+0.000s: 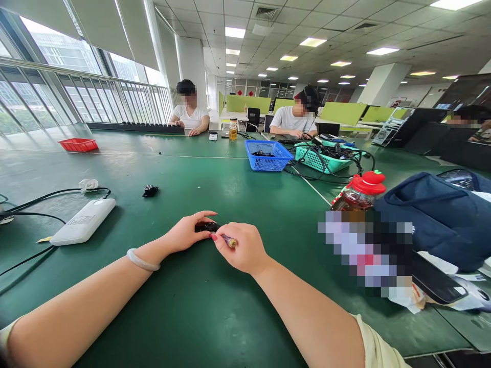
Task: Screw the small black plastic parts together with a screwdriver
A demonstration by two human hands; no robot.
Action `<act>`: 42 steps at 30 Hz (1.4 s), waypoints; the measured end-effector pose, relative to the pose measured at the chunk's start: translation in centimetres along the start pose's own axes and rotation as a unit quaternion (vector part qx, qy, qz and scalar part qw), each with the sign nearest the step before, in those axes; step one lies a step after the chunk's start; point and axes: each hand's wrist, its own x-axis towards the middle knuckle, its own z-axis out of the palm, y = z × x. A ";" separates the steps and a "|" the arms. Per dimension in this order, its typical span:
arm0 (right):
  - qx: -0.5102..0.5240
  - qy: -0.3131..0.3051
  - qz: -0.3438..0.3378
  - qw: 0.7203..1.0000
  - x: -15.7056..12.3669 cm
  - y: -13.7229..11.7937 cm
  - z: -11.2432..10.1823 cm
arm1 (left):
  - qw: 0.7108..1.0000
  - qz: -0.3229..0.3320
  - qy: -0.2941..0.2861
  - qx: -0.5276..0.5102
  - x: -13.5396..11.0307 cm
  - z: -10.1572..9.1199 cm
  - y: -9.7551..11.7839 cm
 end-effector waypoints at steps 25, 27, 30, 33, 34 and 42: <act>-0.136 -0.100 -0.169 0.971 -0.4 -0.8 2.4 | 0.999 0.006 0.004 0.041 -0.3 -0.2 0.6; -0.142 -0.085 -0.164 0.973 -0.1 -0.5 1.8 | 0.999 0.009 0.004 0.039 -0.3 -0.2 0.5; -0.114 -0.068 -0.120 0.984 0.2 0.2 0.7 | 0.999 0.014 0.002 0.032 -0.2 -0.2 0.4; -0.044 -0.051 -0.035 0.997 0.2 1.0 0.1 | 1.000 0.015 -0.003 0.025 -0.2 -0.1 0.2; -0.018 -0.042 -0.006 0.999 0.2 1.2 0.1 | 1.000 0.014 -0.006 0.025 -0.2 -0.1 0.2; 0.085 0.046 0.134 0.986 0.2 1.7 0.4 | 1.000 0.002 -0.004 0.030 -0.2 -0.2 0.4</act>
